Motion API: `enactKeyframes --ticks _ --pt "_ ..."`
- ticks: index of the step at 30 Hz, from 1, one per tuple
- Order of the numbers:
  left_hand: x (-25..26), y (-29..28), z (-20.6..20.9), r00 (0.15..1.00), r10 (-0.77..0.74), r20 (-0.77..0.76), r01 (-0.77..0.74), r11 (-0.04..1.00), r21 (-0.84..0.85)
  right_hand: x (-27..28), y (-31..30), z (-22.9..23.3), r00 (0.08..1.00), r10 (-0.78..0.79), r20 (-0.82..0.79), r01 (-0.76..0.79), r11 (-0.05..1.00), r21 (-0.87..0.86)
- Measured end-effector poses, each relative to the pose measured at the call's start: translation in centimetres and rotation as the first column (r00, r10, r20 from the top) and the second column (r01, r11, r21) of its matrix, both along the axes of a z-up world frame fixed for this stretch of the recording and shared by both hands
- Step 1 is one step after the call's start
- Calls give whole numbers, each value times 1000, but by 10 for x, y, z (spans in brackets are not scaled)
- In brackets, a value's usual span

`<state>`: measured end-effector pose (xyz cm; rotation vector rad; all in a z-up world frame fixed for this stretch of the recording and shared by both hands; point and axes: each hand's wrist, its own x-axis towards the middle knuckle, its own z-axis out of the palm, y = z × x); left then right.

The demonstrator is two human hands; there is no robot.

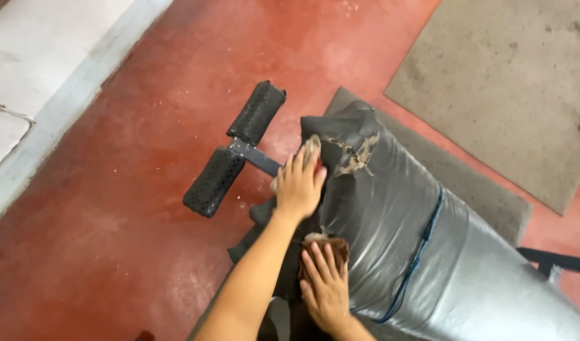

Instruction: Cleaning and wiping down a weightlifting bench and its frame in a gym.

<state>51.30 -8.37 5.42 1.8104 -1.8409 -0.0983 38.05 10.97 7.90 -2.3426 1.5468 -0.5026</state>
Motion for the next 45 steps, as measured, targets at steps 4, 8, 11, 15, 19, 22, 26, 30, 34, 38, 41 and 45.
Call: enactKeyframes --ticks 4,8,11,15,19,22,26,30,34,38,41,45 --pt "16 -3 -12 931 3 -365 95 964 248 -6 -56 32 966 252 -61 -257 962 -98" --pt "60 77 45 681 -31 -732 305 920 245 -11 -126 27 931 362 -39 -365 927 -93" --pt "78 187 -1 704 212 -678 145 892 429 -4 -200 20 992 84 -93 -104 965 -240" --pt "54 244 -12 741 241 -626 85 892 444 -1 -259 22 986 -45 -158 3 966 -258" --pt "35 148 30 946 -48 -320 137 955 264 -8 -226 18 990 -15 -141 -9 985 -174" --pt "21 60 22 971 -158 -181 177 979 97 -18 -169 22 989 67 -129 -82 990 -113" --pt "9 -28 -15 942 -153 -299 159 987 -6 -26 -101 38 990 138 -22 -137 990 24" --pt "8 -64 -3 849 -48 -526 52 999 -7 -37 -110 38 926 -54 373 13 994 111" --pt "-16 -56 29 912 -316 -260 311 949 -60 -39 -170 21 761 -404 508 473 881 -8" --pt "-27 -75 34 899 -433 62 431 901 51 -24 -227 -51 759 -644 98 651 749 -125" --pt "-28 -101 44 890 -456 14 452 885 110 -11 -222 -37 702 -704 -104 680 707 -192" --pt "-31 -136 33 876 -481 -43 482 867 128 -2 -220 -21 662 -741 -114 728 672 -136"
